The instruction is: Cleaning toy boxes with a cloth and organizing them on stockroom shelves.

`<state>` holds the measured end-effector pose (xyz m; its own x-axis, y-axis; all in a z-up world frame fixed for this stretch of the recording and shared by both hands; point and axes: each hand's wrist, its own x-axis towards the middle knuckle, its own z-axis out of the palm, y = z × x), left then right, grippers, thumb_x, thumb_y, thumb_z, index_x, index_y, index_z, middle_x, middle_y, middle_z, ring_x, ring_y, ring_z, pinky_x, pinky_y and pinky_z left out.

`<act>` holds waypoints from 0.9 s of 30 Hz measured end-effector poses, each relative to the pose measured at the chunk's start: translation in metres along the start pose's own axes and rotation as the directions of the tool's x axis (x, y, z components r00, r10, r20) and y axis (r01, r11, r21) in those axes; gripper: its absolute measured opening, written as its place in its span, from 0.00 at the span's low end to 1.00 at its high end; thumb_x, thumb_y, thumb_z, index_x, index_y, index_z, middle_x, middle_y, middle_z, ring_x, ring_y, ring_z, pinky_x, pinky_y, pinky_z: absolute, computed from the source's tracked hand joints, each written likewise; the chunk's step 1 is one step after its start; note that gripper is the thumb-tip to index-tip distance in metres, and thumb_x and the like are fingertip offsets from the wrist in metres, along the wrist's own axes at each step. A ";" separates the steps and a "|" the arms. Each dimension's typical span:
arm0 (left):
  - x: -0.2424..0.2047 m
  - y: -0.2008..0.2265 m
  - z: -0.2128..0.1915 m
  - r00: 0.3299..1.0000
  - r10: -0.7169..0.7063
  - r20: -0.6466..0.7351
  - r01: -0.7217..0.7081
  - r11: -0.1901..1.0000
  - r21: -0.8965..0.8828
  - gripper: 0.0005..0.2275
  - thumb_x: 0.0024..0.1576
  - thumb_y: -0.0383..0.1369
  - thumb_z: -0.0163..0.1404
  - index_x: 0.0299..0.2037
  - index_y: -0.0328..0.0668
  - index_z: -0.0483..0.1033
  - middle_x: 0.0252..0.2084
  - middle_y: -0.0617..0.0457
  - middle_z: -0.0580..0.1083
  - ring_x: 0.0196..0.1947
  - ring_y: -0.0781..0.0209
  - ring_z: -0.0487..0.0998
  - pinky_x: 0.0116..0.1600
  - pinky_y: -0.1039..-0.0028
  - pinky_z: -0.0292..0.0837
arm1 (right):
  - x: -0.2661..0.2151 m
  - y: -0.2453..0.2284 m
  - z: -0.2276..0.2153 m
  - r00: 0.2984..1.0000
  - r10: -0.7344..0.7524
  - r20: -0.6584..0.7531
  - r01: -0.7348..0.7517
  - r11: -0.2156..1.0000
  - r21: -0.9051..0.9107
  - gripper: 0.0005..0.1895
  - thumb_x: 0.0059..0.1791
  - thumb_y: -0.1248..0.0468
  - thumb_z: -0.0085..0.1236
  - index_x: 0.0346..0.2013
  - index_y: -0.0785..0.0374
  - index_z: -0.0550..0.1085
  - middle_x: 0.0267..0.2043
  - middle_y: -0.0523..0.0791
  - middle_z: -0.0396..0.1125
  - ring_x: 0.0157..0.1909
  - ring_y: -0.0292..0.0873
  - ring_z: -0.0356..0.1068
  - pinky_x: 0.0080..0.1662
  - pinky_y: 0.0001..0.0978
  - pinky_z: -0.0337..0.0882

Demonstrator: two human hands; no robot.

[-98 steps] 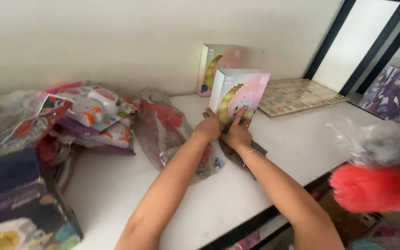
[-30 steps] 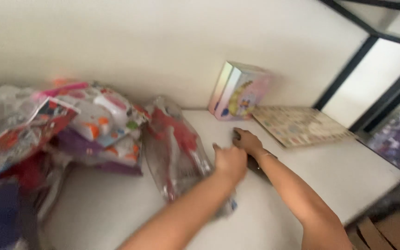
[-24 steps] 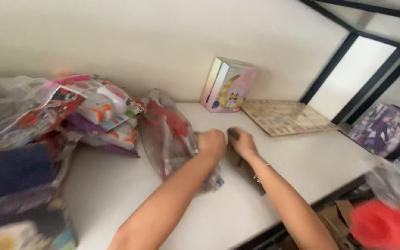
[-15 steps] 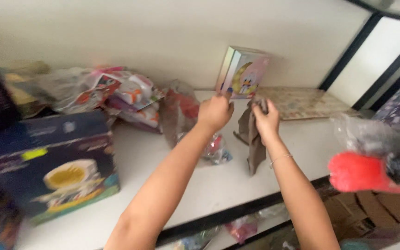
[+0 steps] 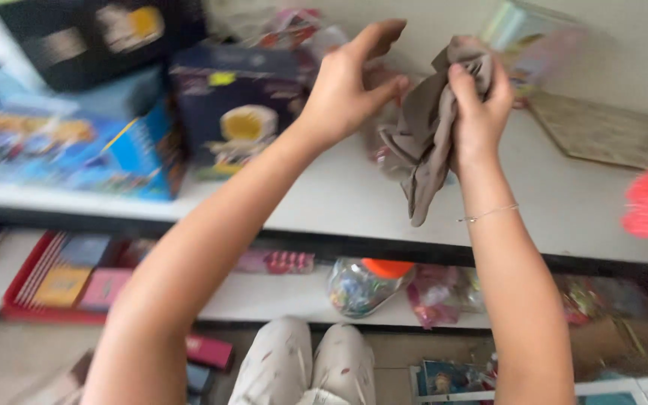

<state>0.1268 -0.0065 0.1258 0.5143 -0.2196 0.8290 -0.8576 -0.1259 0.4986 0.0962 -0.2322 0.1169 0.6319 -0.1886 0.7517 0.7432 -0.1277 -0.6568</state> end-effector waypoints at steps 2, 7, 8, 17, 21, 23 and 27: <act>-0.017 0.009 -0.028 0.990 0.134 -0.039 -0.137 0.989 -0.064 0.25 0.60 0.30 0.63 0.66 0.40 0.67 0.65 0.46 0.74 0.64 0.50 0.79 0.63 0.65 0.77 | -0.007 -0.014 0.025 0.997 0.014 0.074 -0.021 0.996 0.090 0.21 0.55 0.61 0.63 0.61 0.65 0.71 0.53 0.43 0.70 0.55 0.38 0.70 0.59 0.31 0.72; -0.076 0.055 -0.111 0.982 0.167 -0.087 -0.149 0.972 0.181 0.23 0.62 0.31 0.65 0.63 0.38 0.68 0.61 0.44 0.76 0.61 0.51 0.80 0.64 0.64 0.80 | -0.054 -0.055 0.087 0.952 -0.035 0.303 -0.059 0.954 0.293 0.19 0.59 0.61 0.61 0.62 0.68 0.71 0.52 0.44 0.67 0.52 0.38 0.67 0.57 0.30 0.70; -0.088 0.065 -0.127 0.977 0.194 -0.091 -0.172 0.962 0.210 0.20 0.61 0.31 0.64 0.60 0.37 0.70 0.57 0.43 0.77 0.59 0.50 0.80 0.62 0.64 0.80 | -0.063 -0.059 0.097 0.933 -0.044 0.356 -0.091 0.931 0.353 0.17 0.61 0.61 0.61 0.60 0.69 0.71 0.50 0.44 0.66 0.49 0.38 0.65 0.54 0.30 0.69; -0.257 0.140 -0.234 0.991 -0.016 -0.135 0.071 0.906 0.418 0.22 0.65 0.24 0.62 0.67 0.37 0.67 0.65 0.44 0.72 0.67 0.53 0.76 0.72 0.60 0.74 | -0.178 -0.068 0.220 0.766 -0.133 0.629 -0.172 0.900 0.400 0.19 0.57 0.61 0.58 0.60 0.67 0.72 0.60 0.43 0.69 0.58 0.35 0.66 0.63 0.25 0.64; -0.353 0.159 -0.244 0.933 -0.215 -0.289 0.329 0.833 0.445 0.22 0.68 0.23 0.62 0.69 0.39 0.66 0.67 0.49 0.73 0.67 0.59 0.76 0.74 0.65 0.72 | -0.239 -0.062 0.259 0.633 -0.047 0.773 -0.429 0.810 0.400 0.19 0.57 0.62 0.58 0.61 0.68 0.72 0.56 0.43 0.69 0.56 0.36 0.66 0.59 0.26 0.64; -0.393 0.163 -0.248 0.886 -0.280 -0.369 0.426 0.804 0.415 0.24 0.65 0.23 0.61 0.70 0.38 0.64 0.69 0.46 0.71 0.70 0.57 0.73 0.73 0.64 0.70 | -0.266 -0.049 0.278 0.570 -0.069 0.818 -0.434 0.821 0.372 0.18 0.56 0.62 0.58 0.59 0.66 0.73 0.55 0.42 0.69 0.57 0.35 0.67 0.63 0.27 0.66; -0.502 0.156 -0.244 0.722 -0.360 -0.591 0.644 0.662 0.384 0.26 0.59 0.25 0.61 0.68 0.36 0.67 0.67 0.44 0.72 0.69 0.54 0.73 0.71 0.60 0.72 | -0.350 0.006 0.313 0.445 -0.087 0.891 -0.421 0.858 0.294 0.17 0.53 0.63 0.58 0.56 0.62 0.75 0.56 0.43 0.72 0.59 0.37 0.70 0.64 0.31 0.68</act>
<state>-0.2638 0.3204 -0.1512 0.6832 0.4581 0.5686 -0.2383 -0.5963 0.7666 -0.0521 0.1378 -0.1313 0.4123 0.7950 0.4449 0.4364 0.2563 -0.8625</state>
